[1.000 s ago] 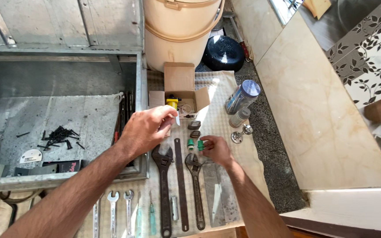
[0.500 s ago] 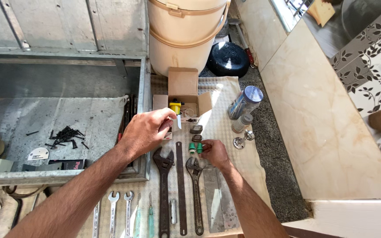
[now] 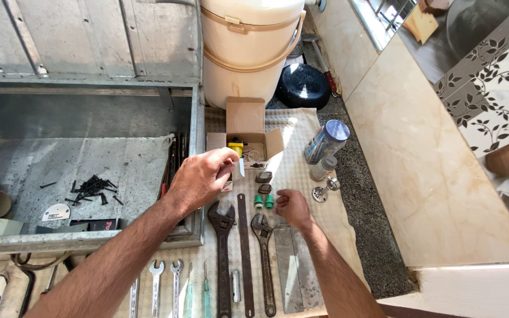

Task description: The person repeatedly picks up small metal fasteners from a metal toolbox and places them into a small cardboard box on the counter. The person also handles green plastic caps and a small white plastic piece, moving them between the toolbox and the box.

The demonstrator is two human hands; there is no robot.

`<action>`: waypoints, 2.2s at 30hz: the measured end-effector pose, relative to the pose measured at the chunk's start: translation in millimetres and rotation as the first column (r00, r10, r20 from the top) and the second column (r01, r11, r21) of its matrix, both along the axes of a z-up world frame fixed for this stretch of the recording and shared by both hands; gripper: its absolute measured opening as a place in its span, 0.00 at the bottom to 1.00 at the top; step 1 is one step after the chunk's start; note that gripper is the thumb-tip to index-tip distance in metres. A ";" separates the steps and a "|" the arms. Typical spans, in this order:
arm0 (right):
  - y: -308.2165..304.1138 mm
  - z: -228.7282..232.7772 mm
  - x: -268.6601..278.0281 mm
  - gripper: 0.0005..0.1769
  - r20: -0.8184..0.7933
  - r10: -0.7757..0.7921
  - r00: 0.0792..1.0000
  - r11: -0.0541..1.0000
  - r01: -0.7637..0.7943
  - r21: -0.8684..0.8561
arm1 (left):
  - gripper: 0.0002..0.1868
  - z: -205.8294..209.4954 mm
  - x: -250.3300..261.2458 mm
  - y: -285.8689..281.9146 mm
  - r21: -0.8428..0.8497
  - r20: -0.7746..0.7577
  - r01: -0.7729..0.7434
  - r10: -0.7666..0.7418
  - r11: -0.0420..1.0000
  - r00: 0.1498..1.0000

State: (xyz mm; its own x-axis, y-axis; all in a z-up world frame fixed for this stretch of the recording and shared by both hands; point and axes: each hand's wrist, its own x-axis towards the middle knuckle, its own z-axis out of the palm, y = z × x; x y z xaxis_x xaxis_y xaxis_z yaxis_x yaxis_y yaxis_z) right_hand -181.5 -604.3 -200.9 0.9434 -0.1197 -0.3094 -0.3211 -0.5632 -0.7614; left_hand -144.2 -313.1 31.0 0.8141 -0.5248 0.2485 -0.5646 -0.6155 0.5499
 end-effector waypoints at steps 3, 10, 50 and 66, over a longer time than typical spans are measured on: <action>-0.7 13.6 -4.9 0.32 0.024 -0.003 1.000 0.998 0.005 -0.059 | 0.12 0.4 -1.8 2.6 -0.116 0.022 -0.002 0.005 0.993 1.000; 20.1 76.3 -11.7 0.29 0.201 -0.072 0.977 0.994 0.088 -0.069 | 0.19 2.6 0.8 22.1 -0.355 -0.070 -0.019 -0.006 0.935 0.998; 346.5 93.7 184.4 0.19 -0.171 0.554 0.815 0.506 -0.493 -0.708 | 0.16 -30.3 152.0 309.4 0.046 -0.307 -0.139 0.147 0.989 0.940; 346.7 79.4 193.4 0.24 -0.236 0.634 0.736 0.397 -0.572 -0.718 | 0.24 -23.6 146.5 301.4 0.117 -0.372 -0.087 0.125 0.989 0.920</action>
